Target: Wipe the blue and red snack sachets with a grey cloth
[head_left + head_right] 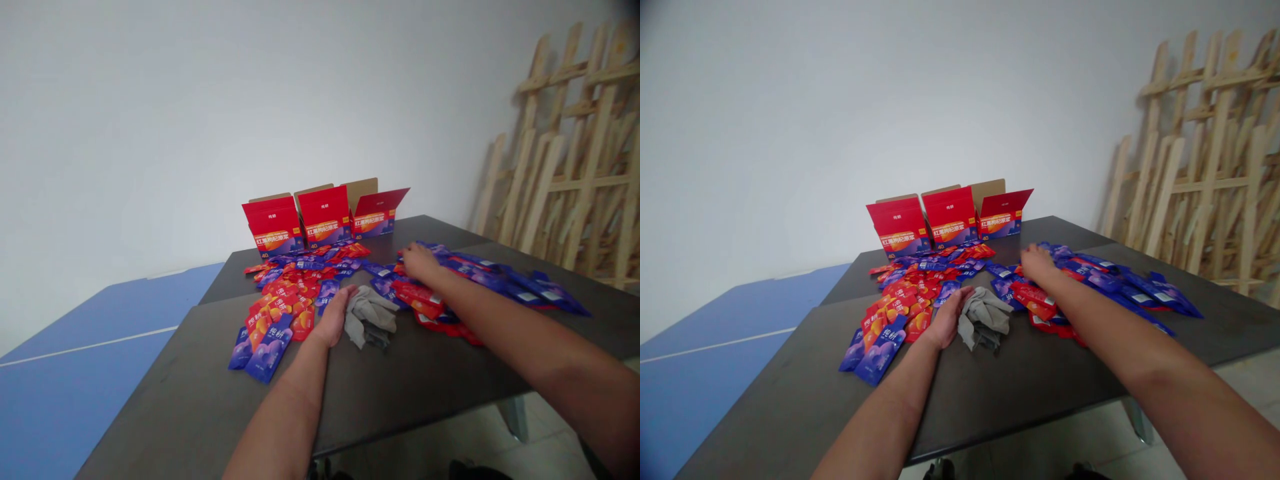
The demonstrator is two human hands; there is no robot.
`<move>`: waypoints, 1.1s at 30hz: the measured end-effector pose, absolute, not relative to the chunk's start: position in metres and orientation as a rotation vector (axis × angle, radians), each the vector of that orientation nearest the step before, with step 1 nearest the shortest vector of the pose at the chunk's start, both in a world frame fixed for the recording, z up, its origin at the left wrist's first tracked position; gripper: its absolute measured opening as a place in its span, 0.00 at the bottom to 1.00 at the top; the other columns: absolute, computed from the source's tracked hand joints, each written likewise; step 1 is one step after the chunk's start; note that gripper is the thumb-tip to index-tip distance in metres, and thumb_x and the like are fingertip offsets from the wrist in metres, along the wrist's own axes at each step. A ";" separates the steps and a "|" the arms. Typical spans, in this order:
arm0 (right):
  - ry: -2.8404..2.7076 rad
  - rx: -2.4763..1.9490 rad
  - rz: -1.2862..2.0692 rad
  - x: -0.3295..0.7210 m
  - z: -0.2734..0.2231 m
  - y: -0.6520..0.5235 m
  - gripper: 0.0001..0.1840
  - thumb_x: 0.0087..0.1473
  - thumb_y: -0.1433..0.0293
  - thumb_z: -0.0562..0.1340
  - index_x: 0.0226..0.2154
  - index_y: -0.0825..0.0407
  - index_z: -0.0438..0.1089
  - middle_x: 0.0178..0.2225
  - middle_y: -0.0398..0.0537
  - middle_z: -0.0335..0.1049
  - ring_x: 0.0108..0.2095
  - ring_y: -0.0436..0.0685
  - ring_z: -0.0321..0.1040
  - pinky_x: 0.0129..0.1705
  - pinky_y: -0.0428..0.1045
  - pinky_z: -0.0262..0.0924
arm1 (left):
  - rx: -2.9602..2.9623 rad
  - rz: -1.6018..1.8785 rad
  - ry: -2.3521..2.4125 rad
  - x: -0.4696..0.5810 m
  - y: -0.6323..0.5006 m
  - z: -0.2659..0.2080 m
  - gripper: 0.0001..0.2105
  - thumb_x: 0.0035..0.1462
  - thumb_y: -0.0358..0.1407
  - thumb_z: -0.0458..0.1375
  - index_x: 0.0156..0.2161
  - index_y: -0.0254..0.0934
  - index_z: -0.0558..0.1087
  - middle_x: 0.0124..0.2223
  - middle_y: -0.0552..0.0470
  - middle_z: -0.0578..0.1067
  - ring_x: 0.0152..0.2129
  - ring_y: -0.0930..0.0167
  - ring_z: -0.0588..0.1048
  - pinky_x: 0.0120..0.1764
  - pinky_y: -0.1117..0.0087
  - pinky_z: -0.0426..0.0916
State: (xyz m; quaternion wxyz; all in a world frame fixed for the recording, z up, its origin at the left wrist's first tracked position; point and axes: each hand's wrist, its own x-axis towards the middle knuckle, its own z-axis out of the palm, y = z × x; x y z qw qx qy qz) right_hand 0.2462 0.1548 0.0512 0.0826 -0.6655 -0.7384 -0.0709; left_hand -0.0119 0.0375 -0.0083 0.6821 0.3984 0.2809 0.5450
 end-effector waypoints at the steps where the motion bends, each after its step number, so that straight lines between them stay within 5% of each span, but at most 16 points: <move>1: -2.281 -1.864 -0.166 0.229 0.050 0.153 0.21 0.53 0.72 0.58 0.49 0.59 0.68 0.50 0.68 0.62 0.52 0.68 0.60 0.53 0.58 0.53 | 0.921 1.231 0.634 -0.012 0.037 -0.009 0.18 0.58 0.45 0.54 0.49 0.37 0.73 0.55 0.43 0.70 0.56 0.63 0.65 0.59 0.61 0.55; 6: -2.368 -1.738 -0.062 0.153 0.036 0.158 0.22 0.56 0.62 0.56 0.51 0.54 0.66 0.51 0.62 0.65 0.52 0.64 0.62 0.53 0.55 0.54 | 1.006 1.227 0.652 -0.014 0.037 -0.012 0.19 0.58 0.46 0.53 0.50 0.38 0.72 0.56 0.44 0.70 0.57 0.63 0.63 0.60 0.60 0.53; 12: -2.380 -1.833 0.056 0.113 0.019 0.185 0.50 0.42 0.43 0.62 0.58 0.60 0.57 0.54 0.68 0.62 0.54 0.71 0.61 0.52 0.60 0.54 | 1.079 1.230 0.665 -0.012 0.037 -0.012 0.20 0.59 0.47 0.53 0.51 0.38 0.71 0.55 0.44 0.71 0.55 0.62 0.66 0.59 0.56 0.54; 15: -2.415 -1.891 0.080 0.105 0.016 0.194 0.55 0.40 0.39 0.59 0.59 0.60 0.54 0.54 0.69 0.63 0.53 0.72 0.62 0.51 0.60 0.56 | 1.114 1.241 0.673 -0.012 0.036 -0.010 0.21 0.59 0.47 0.53 0.51 0.37 0.71 0.55 0.43 0.70 0.56 0.61 0.65 0.59 0.56 0.55; 25: -2.558 -1.653 -0.093 0.110 0.029 0.193 0.24 0.61 0.60 0.49 0.57 0.50 0.62 0.49 0.61 0.69 0.48 0.65 0.66 0.49 0.58 0.53 | 1.084 1.256 0.691 -0.009 0.034 -0.008 0.21 0.58 0.47 0.54 0.50 0.36 0.72 0.54 0.41 0.71 0.55 0.60 0.66 0.58 0.56 0.57; 33: -2.491 -1.521 -0.211 0.122 0.055 0.183 0.20 0.62 0.64 0.48 0.45 0.55 0.71 0.47 0.61 0.70 0.47 0.61 0.66 0.46 0.52 0.55 | 1.045 1.243 0.670 -0.010 0.036 -0.011 0.20 0.57 0.47 0.55 0.49 0.37 0.72 0.54 0.42 0.71 0.56 0.60 0.65 0.59 0.56 0.55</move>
